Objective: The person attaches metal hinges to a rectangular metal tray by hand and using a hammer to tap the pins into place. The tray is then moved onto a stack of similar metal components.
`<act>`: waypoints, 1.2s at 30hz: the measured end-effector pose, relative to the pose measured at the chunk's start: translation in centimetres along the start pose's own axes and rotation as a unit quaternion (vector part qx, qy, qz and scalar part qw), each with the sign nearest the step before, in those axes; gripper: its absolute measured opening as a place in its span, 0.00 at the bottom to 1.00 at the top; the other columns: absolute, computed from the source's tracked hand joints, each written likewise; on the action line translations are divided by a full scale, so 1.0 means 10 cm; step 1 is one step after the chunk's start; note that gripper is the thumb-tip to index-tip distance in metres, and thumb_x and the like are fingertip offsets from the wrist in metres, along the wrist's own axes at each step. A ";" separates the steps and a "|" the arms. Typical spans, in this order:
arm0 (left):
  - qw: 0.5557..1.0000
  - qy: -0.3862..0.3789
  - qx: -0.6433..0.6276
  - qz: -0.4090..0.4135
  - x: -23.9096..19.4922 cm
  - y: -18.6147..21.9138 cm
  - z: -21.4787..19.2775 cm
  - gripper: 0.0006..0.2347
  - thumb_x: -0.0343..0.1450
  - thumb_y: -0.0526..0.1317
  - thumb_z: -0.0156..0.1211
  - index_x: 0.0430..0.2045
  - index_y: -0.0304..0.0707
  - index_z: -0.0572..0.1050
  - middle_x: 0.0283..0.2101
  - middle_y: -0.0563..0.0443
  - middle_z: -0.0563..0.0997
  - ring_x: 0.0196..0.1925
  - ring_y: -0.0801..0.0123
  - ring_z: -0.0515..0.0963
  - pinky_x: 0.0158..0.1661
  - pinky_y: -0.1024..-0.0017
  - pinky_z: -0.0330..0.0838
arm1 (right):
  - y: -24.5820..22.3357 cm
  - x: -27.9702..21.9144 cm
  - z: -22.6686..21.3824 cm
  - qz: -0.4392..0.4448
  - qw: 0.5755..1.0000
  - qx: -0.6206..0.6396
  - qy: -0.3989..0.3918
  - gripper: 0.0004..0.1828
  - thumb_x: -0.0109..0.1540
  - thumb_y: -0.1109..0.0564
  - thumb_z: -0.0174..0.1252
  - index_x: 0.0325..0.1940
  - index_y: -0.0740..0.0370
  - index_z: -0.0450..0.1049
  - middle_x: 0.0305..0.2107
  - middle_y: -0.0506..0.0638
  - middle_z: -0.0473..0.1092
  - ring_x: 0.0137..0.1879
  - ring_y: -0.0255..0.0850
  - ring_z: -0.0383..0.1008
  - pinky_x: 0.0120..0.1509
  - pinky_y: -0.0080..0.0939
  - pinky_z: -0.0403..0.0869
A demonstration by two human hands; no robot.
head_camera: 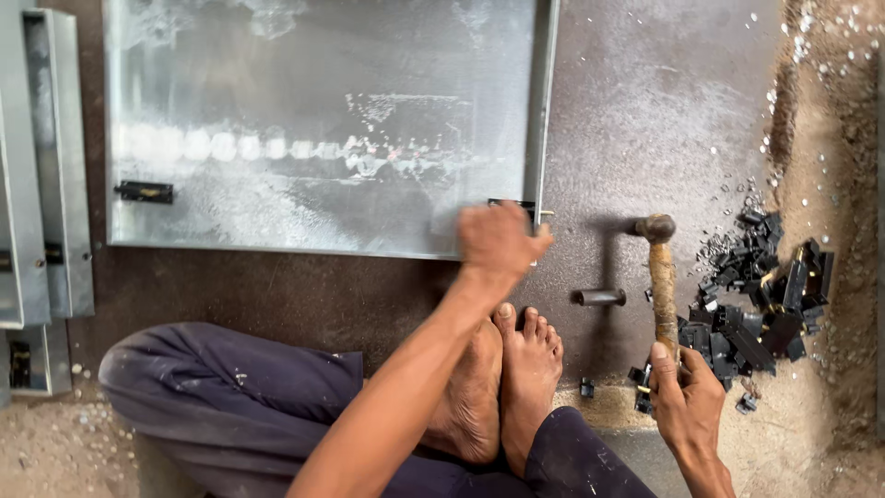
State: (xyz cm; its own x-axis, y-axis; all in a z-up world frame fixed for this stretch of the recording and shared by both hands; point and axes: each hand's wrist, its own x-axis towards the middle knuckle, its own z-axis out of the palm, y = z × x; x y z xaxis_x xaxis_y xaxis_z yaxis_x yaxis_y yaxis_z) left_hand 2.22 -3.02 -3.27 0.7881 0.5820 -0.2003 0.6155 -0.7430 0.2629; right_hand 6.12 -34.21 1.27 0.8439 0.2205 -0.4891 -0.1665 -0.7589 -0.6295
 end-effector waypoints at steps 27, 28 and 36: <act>0.984 0.002 -0.114 0.139 -0.38 -0.79 -0.09 0.22 0.58 0.59 0.75 0.18 0.40 0.73 0.19 0.55 0.73 0.20 0.69 0.72 0.21 0.68 0.67 | -2.08 0.78 -0.07 0.094 0.929 -0.122 -0.335 0.21 0.70 0.45 0.45 0.58 0.59 0.73 0.17 0.47 0.63 0.16 0.36 0.56 0.17 0.38 0.58; 0.982 0.015 -0.124 0.141 -0.38 -0.80 -0.08 0.23 0.57 0.59 0.75 0.18 0.39 0.73 0.19 0.55 0.72 0.20 0.69 0.72 0.20 0.68 0.67 | -2.08 0.79 -0.07 0.096 0.934 -0.105 -0.329 0.21 0.70 0.45 0.45 0.59 0.59 0.73 0.17 0.47 0.63 0.16 0.36 0.56 0.17 0.37 0.58; 0.981 0.027 -0.124 0.147 -0.40 -0.80 -0.16 0.23 0.56 0.60 0.74 0.18 0.41 0.72 0.20 0.56 0.73 0.23 0.70 0.72 0.23 0.66 0.68 | -2.03 0.92 -0.12 0.102 0.922 -0.114 -0.357 0.20 0.70 0.47 0.47 0.62 0.57 0.70 0.16 0.47 0.62 0.16 0.37 0.55 0.15 0.38 0.56</act>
State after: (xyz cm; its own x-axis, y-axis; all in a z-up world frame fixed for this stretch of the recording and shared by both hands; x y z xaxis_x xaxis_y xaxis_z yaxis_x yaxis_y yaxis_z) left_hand -5.88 1.10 -3.02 0.9257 0.3767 -0.0338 0.3374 -0.7820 0.5241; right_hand 17.87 -17.54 10.25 0.2432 0.3442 -0.9068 -0.1040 -0.9203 -0.3772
